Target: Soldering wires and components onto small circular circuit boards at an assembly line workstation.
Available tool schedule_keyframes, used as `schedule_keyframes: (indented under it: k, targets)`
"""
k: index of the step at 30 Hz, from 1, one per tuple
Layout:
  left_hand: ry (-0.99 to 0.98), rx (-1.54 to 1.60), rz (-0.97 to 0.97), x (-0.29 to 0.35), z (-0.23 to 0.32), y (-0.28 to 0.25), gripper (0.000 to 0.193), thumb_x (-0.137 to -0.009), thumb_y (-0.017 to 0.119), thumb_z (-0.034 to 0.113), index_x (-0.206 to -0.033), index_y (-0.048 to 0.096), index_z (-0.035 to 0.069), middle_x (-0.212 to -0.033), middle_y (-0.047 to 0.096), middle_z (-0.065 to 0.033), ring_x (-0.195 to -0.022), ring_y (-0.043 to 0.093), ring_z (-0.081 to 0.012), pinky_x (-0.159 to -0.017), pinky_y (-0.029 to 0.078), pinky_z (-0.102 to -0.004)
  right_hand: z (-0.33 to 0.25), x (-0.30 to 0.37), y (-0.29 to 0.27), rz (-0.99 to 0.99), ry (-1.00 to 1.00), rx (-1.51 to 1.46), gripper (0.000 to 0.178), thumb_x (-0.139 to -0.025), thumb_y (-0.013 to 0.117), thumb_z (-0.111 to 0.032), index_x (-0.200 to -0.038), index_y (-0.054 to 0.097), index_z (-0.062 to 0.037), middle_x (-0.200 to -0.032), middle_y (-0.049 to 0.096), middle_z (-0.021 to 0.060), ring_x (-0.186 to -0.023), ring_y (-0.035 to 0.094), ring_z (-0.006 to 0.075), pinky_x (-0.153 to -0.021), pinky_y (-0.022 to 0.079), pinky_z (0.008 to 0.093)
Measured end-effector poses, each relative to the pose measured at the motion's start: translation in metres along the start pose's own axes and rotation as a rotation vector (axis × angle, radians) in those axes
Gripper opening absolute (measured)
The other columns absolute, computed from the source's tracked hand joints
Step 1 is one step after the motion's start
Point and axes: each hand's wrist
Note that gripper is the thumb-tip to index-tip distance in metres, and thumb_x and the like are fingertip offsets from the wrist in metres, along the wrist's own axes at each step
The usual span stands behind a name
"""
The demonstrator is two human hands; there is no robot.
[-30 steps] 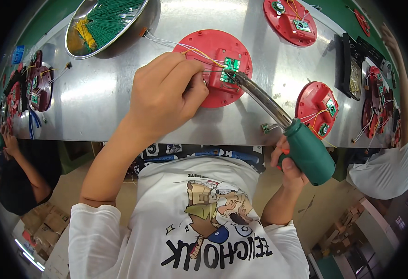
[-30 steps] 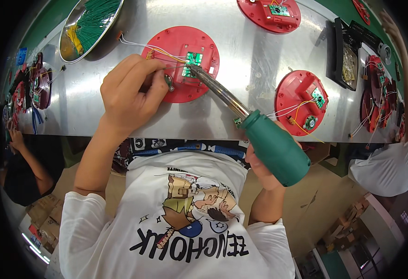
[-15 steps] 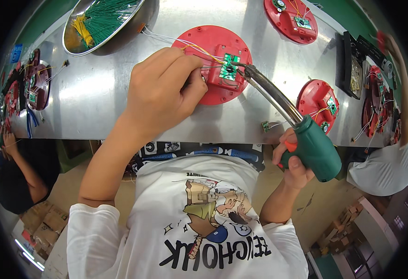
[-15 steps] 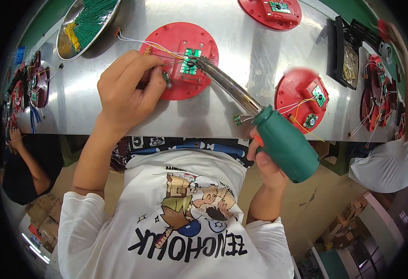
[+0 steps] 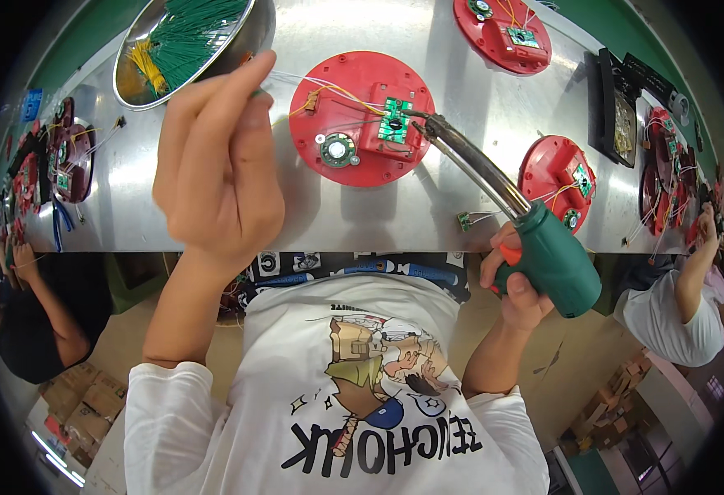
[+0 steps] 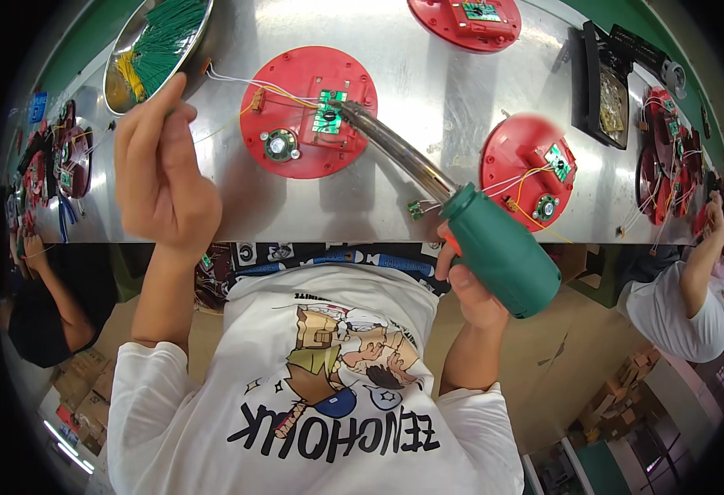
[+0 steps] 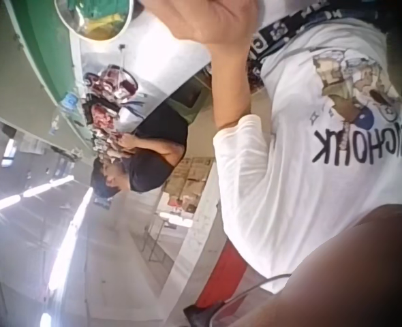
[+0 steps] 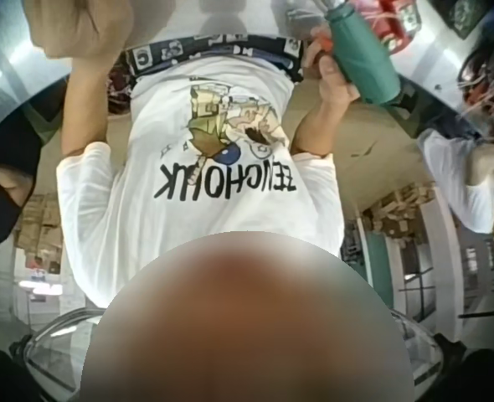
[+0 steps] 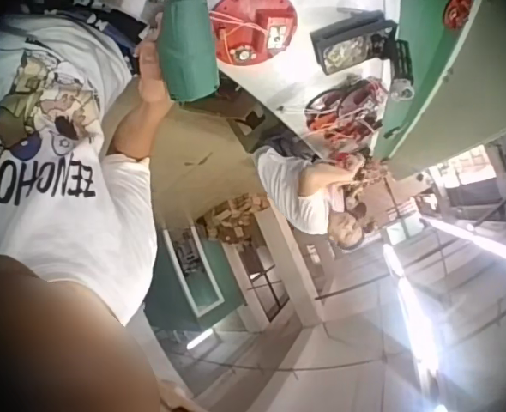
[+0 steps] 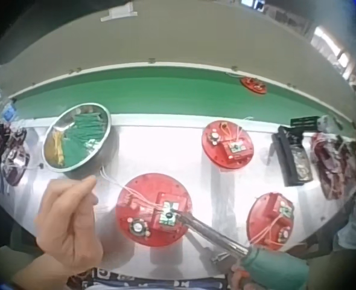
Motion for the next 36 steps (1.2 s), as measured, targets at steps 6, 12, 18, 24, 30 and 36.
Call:
schedule_keyframes:
  k: [6,12,18,24,30,36]
  targets:
    - [0.012,0.21,-0.32,0.012,0.009,0.019,0.031,-0.074,0.066,-0.015,-0.103,0.068,-0.003,-0.078,0.066,-0.012,-0.064,0.058,-0.022,-0.059,0.048,-0.0306,-0.002,-0.002,-0.001,-0.064,0.014,0.009,0.058,-0.086,0.071,-0.029,-0.121,0.054,0.0154,-0.102,0.061,0.0274,-0.048,0.055,0.0209,-0.042,0.041,0.0265]
    - [0.017,0.143,-0.32,0.015,0.001,0.026,0.019,-0.071,0.072,-0.004,-0.087,0.065,0.002,-0.078,0.064,-0.0096,-0.067,0.06,-0.0266,-0.06,0.05,-0.0349,-0.002,-0.001,-0.005,-0.052,0.108,-0.033,0.057,-0.079,0.079,-0.018,-0.121,0.055,0.0135,-0.104,0.063,0.0194,-0.06,0.061,0.016,-0.052,0.047,0.0258]
    - [0.042,0.118,-0.327,0.018,-0.002,0.029,0.019,-0.071,0.073,-0.005,-0.088,0.067,0.001,-0.078,0.064,-0.0093,-0.066,0.06,-0.0246,-0.058,0.049,-0.0331,-0.004,-0.003,0.001,-0.074,-0.018,0.092,0.056,-0.087,0.071,-0.026,-0.121,0.056,0.0158,-0.104,0.062,0.0258,-0.047,0.055,0.0212,-0.043,0.041,0.0266]
    - [0.044,0.092,-0.322,0.02,-0.003,0.029,0.018,-0.069,0.072,-0.002,-0.086,0.065,0.002,-0.078,0.062,-0.0088,-0.069,0.061,-0.0265,-0.061,0.051,-0.0355,-0.005,-0.002,0.002,-0.05,0.026,0.102,0.054,-0.088,0.067,-0.027,-0.12,0.056,0.0152,-0.101,0.062,0.0248,-0.046,0.055,0.0211,-0.047,0.042,0.0281]
    - [0.053,0.098,-0.332,0.019,-0.002,0.029,0.019,-0.068,0.073,-0.001,-0.085,0.066,0.003,-0.079,0.062,-0.0079,-0.069,0.061,-0.0259,-0.061,0.051,-0.0352,-0.007,-0.005,0.002,-0.059,0.014,0.074,0.047,-0.087,0.067,-0.026,-0.112,0.057,0.0133,-0.095,0.059,0.0232,-0.046,0.056,0.0214,-0.047,0.043,0.0287]
    - [0.062,0.112,-0.33,0.019,-0.004,0.028,0.021,-0.068,0.074,-0.006,-0.088,0.07,0.0,-0.08,0.066,-0.0094,-0.065,0.06,-0.0237,-0.056,0.048,-0.0314,-0.004,0.0,-0.003,-0.026,0.103,-0.003,0.047,-0.086,0.067,-0.026,-0.111,0.053,0.0109,-0.095,0.056,0.0245,-0.046,0.055,0.0208,-0.044,0.045,0.0284]
Point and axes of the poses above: each hand's wrist, its own x-axis away from the middle knuckle, its own y-axis out of the palm, z = x × y
